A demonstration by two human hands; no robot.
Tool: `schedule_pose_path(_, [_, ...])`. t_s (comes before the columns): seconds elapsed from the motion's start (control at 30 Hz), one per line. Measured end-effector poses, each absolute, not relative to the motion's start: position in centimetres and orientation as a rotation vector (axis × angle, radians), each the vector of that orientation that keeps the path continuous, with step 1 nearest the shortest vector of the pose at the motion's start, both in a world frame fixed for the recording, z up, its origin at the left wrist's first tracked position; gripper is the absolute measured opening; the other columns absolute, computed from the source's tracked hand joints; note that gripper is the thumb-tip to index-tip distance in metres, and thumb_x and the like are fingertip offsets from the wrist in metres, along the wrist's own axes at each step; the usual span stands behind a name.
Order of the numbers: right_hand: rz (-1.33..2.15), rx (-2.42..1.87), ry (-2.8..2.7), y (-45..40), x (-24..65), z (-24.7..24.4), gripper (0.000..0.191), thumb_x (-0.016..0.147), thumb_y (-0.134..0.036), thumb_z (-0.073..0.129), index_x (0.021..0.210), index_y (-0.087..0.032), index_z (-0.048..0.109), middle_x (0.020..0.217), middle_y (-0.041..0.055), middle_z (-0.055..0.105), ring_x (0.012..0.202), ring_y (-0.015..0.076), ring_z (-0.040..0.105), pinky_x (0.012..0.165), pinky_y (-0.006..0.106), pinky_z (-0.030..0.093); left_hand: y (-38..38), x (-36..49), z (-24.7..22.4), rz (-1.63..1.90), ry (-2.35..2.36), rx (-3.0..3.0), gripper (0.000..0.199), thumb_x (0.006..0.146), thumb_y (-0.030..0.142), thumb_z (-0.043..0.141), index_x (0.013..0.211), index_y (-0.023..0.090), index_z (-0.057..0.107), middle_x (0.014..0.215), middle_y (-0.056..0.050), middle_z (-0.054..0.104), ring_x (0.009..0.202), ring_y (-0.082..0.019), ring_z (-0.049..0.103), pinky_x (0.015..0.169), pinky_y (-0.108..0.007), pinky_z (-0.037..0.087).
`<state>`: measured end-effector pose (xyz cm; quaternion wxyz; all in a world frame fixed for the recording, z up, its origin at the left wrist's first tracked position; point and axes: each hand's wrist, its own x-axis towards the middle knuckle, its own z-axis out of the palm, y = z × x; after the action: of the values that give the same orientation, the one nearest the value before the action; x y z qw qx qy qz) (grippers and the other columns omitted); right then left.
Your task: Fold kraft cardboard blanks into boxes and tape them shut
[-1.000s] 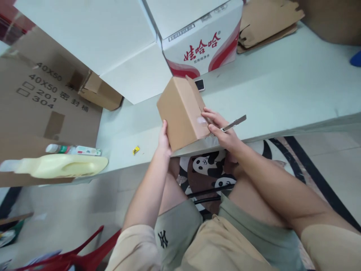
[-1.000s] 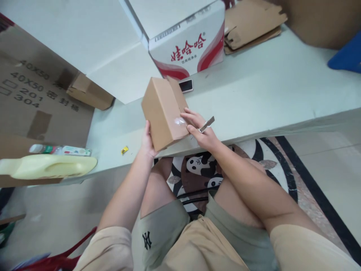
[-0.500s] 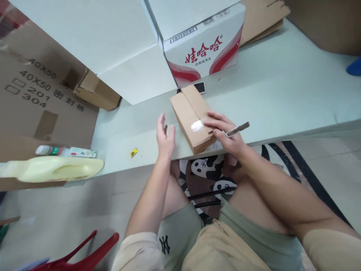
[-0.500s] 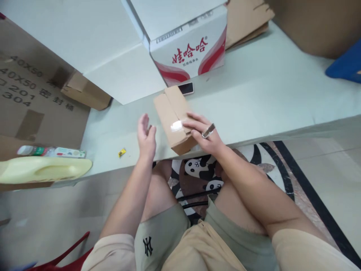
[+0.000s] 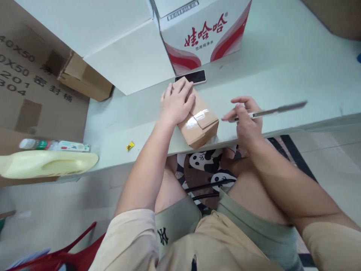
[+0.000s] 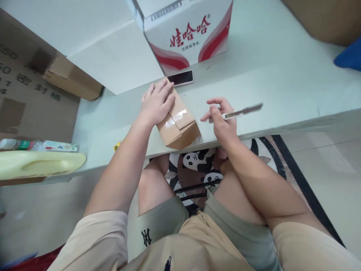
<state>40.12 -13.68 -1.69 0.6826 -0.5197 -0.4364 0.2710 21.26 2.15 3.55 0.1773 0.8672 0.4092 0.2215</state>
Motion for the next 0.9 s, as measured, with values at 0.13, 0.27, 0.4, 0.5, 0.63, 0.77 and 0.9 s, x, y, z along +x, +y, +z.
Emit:
schedule_pose_path(0.13, [0.681,-1.237,-0.798,-13.2,40.7,-1.5,0.028,0.09,-0.047,0.063,0.106,-0.031,0.047,0.058,-0.0083,0.046,0.044,0.0112,0.045,0.043,0.026,0.042,0.1,21.4,5.7,0.484,1.365,2.458,0.051,0.092,0.049,0.054,0.14,0.032,0.055,0.156,-0.004,0.044,0.147,-0.046,0.028,0.119,-0.071,0.015])
schedule_pose_path(0.27, [0.742,-1.153,-0.835,-14.4,40.1,0.6,0.018,0.09,-0.04,0.059,0.101,-0.031,0.047,0.07,-0.0056,0.053,0.043,0.0084,0.037,0.037,0.022,0.028,-2.0,23.8,8.2,0.309,1.622,2.428,0.04,0.094,0.044,0.048,0.13,0.035,0.061,0.146,-0.007,0.051,0.141,-0.043,0.038,0.117,-0.064,0.027])
schedule_pose_path(0.4, [0.866,-1.011,-0.921,-16.3,40.1,2.6,0.027,0.086,-0.047,0.054,0.106,-0.029,0.059,0.082,0.0015,0.066,0.056,0.014,0.057,0.045,0.029,0.044,-1.9,25.8,7.7,0.49,1.673,2.408,0.041,0.089,0.041,0.055,0.129,0.033,0.059,0.139,-0.011,0.053,0.147,-0.042,0.03,0.121,-0.061,0.023])
schedule_pose_path(0.5, [0.875,-0.978,-0.93,-17.1,40.5,3.2,0.042,0.082,-0.054,0.052,0.113,-0.027,0.061,0.084,0.0036,0.071,0.062,0.0179,0.063,0.054,0.035,0.051,-1.0,26.0,6.2,0.59,1.616,2.38,0.042,0.086,0.04,0.059,0.127,0.033,0.058,0.139,-0.011,0.052,0.15,-0.041,0.024,0.123,-0.06,0.019])
schedule_pose_path(0.63, [0.616,-1.129,-1.005,-17.5,40.0,2.9,0.033,0.082,-0.055,0.065,0.105,-0.031,0.062,0.07,-0.0015,0.063,0.056,0.0155,0.057,0.052,0.033,0.049,0.4,25.5,5.0,0.634,1.555,2.361,0.031,0.083,0.041,0.062,0.112,0.031,0.066,0.138,-0.012,0.052,0.145,-0.044,0.03,0.119,-0.063,0.021])
schedule_pose_path(0.77, [0.416,-1.153,-1.187,-18.7,38.1,3.3,0.023,0.091,-0.051,0.058,0.092,-0.029,0.066,0.064,-0.0009,0.06,0.051,0.014,0.051,0.05,0.031,0.045,1.8,25.0,4.7,0.692,1.512,2.352,0.019,0.079,0.042,0.068,0.089,0.026,0.069,0.128,-0.013,0.055,0.132,-0.046,0.041,0.113,-0.067,0.027])
schedule_pose_path(0.9, [0.396,-1.168,-1.526,-19.2,36.2,4.4,0.018,0.093,-0.038,0.057,0.095,-0.025,0.07,0.072,0.0002,0.07,0.055,0.0129,0.06,0.056,0.028,0.049,2.2,24.7,4.2,0.791,1.454,2.337,0.017,0.08,0.043,0.069,0.083,0.027,0.068,0.125,-0.012,0.057,0.131,-0.045,0.041,0.11,-0.064,0.031])
